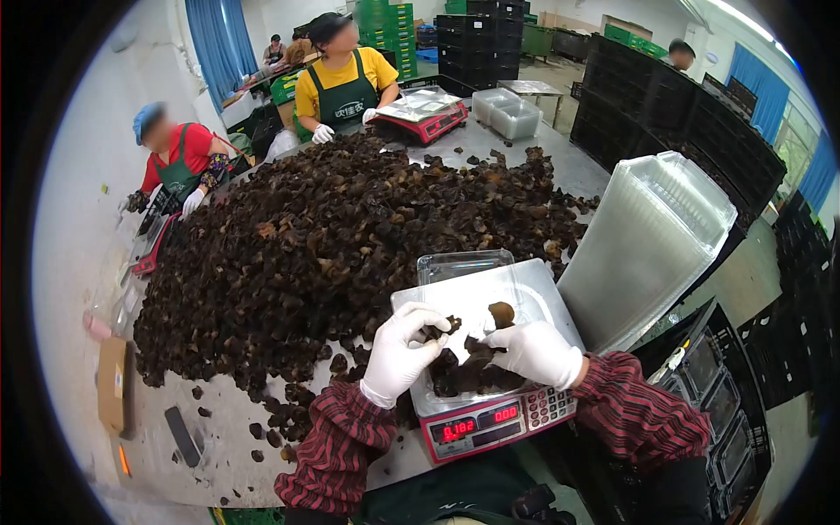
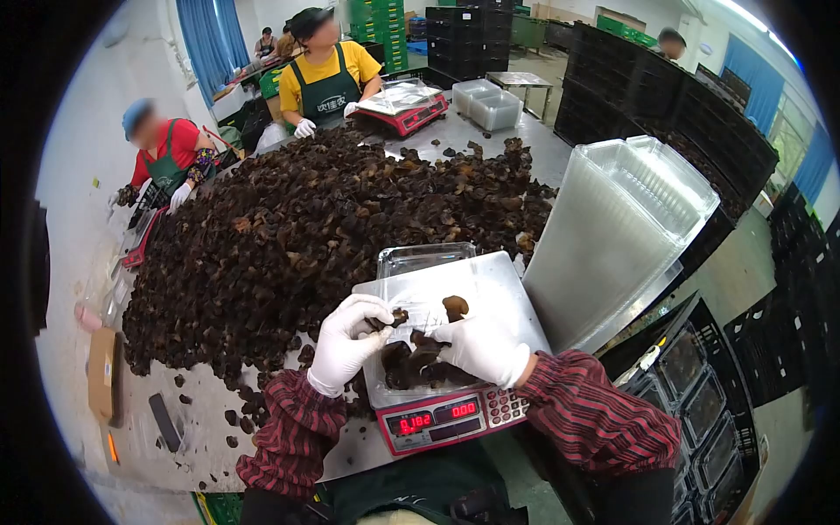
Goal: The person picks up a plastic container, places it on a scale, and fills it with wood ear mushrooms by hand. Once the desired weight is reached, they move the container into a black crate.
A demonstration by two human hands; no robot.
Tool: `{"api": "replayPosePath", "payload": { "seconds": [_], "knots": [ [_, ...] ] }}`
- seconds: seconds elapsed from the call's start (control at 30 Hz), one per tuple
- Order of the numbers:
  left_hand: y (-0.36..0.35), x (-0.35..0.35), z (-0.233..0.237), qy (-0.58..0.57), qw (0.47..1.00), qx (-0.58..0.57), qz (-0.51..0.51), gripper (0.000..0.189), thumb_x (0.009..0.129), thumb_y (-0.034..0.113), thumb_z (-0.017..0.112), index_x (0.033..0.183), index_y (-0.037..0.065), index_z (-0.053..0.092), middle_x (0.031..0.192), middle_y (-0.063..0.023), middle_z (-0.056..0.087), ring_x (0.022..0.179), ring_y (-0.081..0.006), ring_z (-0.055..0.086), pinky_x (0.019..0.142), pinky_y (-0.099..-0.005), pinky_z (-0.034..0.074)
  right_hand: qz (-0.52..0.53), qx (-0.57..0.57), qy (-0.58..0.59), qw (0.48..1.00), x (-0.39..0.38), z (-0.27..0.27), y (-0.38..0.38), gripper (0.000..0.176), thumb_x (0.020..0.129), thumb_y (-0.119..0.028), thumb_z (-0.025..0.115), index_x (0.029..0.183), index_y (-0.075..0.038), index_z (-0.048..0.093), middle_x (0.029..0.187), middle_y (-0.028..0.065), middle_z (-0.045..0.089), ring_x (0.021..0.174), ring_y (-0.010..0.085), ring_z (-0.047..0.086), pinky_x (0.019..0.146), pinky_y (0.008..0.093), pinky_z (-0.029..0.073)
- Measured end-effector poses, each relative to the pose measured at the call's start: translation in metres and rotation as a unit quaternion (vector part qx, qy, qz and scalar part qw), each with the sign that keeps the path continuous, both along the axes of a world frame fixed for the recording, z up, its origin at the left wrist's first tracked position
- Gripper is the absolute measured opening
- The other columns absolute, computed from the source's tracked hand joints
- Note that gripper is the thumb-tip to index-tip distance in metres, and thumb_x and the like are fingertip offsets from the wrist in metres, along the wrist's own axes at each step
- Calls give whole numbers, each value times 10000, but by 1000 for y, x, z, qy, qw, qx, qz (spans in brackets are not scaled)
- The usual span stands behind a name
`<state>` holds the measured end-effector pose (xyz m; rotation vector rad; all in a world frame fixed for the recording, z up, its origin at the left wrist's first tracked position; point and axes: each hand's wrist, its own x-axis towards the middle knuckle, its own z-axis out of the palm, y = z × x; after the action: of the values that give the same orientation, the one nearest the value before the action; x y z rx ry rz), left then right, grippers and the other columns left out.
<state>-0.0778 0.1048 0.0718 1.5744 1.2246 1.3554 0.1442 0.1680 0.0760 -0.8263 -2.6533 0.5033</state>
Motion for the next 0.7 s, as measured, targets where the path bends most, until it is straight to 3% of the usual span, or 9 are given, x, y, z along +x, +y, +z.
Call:
{"api": "replayPosePath", "payload": {
  "seconds": [0.03, 0.07, 0.1, 0.17, 0.23, 0.33, 0.5, 0.53, 0.7],
  "knots": [
    [0, 2, -1, 22, 1000, -10, -12, 201, 750, -84, 632, 920, 21, 642, 1028, -46, 555, 889, -96, 566, 674, -203, 468, -21, -40, 12, 999, 4, 11, -3, 185, 788, -141, 652, 960, -79, 682, 646, 117, 606, 552, 242, 606, 548, 344, 484],
    [2, 5, -2, 71, 997, -10, -25, 213, 752, -66, 634, 942, 29, 643, 1061, -52, 556, 908, -112, 571, 693, -220, 476, -65, -213, 13, 975, 6, 25, -6, 222, 817, -177, 669, 1011, -68, 668, 646, 90, 632, 525, 235, 593, 532, 344, 476],
    [3, 9, -3, 121, 992, -10, -38, 227, 754, -48, 635, 964, 36, 643, 1093, -58, 557, 927, -127, 576, 712, -237, 484, -67, -212, 13, 975, 10, 26, -5, 222, 817, -177, 669, 1011, -68, 668, 646, 90, 632, 525, 235, 593, 532, 344, 476],
    [2, 18, -4, 170, 980, -36, -93, 305, 757, 20, 638, 1057, 73, 621, 1187, -111, 543, 1089, -249, 520, 816, -303, 486, -120, -410, 87, 900, 18, 27, -4, 238, 849, -158, 652, 1059, -46, 651, 585, 27, 567, 471, 113, 525, 455, 271, 422],
    [2, 20, -8, 240, 966, 10, -98, 347, 772, 7, 623, 1111, 78, 605, 1223, -114, 534, 1004, -223, 569, 800, -299, 502, -120, -427, 125, 888, 19, 30, -6, 196, 871, -144, 632, 1005, -2, 636, 566, -17, 500, 472, 43, 454, 422, 228, 365],
    [-1, 19, 4, 140, 989, 43, -15, 374, 824, -11, 591, 1183, 90, 600, 1167, -98, 560, 814, -123, 616, 713, -245, 513, -126, -437, 118, 883, 19, 32, -7, 179, 875, -160, 636, 920, 12, 616, 567, -14, 507, 465, 51, 455, 420, 236, 364],
    [-8, 38, 10, -175, 969, -101, -144, 492, 828, 55, 672, 1289, 2, 508, 1129, -60, 570, 998, -135, 557, 844, -275, 475, -99, -422, 95, 896, 4, 43, -18, 211, 859, -185, 674, 858, 12, 600, 566, 0, 515, 462, 54, 455, 416, 232, 356],
    [-11, 39, 17, -254, 934, -186, -168, 407, 825, 33, 669, 1214, -14, 558, 1123, -73, 581, 1017, -155, 568, 873, -305, 482, -91, -409, 93, 903, 2, 42, -20, 218, 853, -185, 685, 889, 11, 597, 569, -4, 510, 469, 53, 448, 408, 239, 344],
    [-18, 17, -2, -368, 909, -173, -89, 207, 816, -29, 628, 1022, -15, 616, 1073, -112, 616, 1011, -213, 587, 905, -369, 470, -127, -487, 139, 853, 10, 63, -22, 230, 866, -143, 643, 1075, -48, 626, 702, -6, 569, 615, 38, 551, 531, 206, 439]
  ]
}}
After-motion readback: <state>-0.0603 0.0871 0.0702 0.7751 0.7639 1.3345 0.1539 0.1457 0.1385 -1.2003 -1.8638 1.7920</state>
